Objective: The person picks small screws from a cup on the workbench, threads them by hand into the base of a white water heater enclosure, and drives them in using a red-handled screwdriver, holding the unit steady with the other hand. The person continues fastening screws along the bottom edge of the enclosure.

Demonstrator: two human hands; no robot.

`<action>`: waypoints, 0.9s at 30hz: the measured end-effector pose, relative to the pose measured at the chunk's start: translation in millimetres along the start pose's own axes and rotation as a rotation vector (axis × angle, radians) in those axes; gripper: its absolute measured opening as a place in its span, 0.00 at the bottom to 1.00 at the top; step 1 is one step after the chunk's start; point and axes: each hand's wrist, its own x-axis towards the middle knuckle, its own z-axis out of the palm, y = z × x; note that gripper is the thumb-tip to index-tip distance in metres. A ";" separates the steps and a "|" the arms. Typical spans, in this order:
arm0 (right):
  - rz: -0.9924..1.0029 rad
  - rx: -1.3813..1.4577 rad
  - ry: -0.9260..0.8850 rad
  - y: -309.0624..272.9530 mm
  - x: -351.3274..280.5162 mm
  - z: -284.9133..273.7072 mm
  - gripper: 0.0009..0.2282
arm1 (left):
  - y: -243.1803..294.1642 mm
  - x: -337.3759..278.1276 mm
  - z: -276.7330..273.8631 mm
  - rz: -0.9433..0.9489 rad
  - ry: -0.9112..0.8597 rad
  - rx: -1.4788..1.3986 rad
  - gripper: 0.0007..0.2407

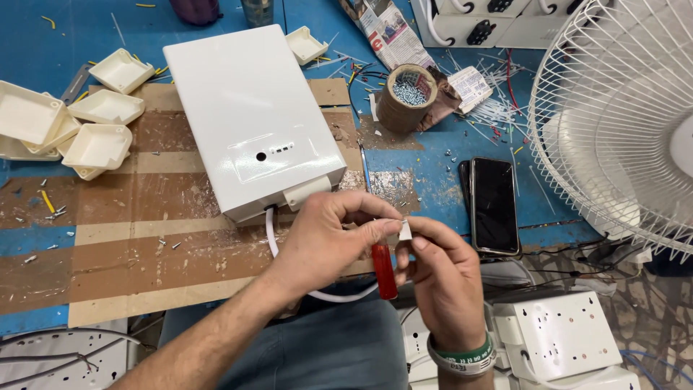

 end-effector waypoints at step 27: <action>-0.252 -0.165 0.024 20.9 3.4 4.9 0.05 | 6.3 -4.7 2.8 0.236 -0.073 0.063 0.03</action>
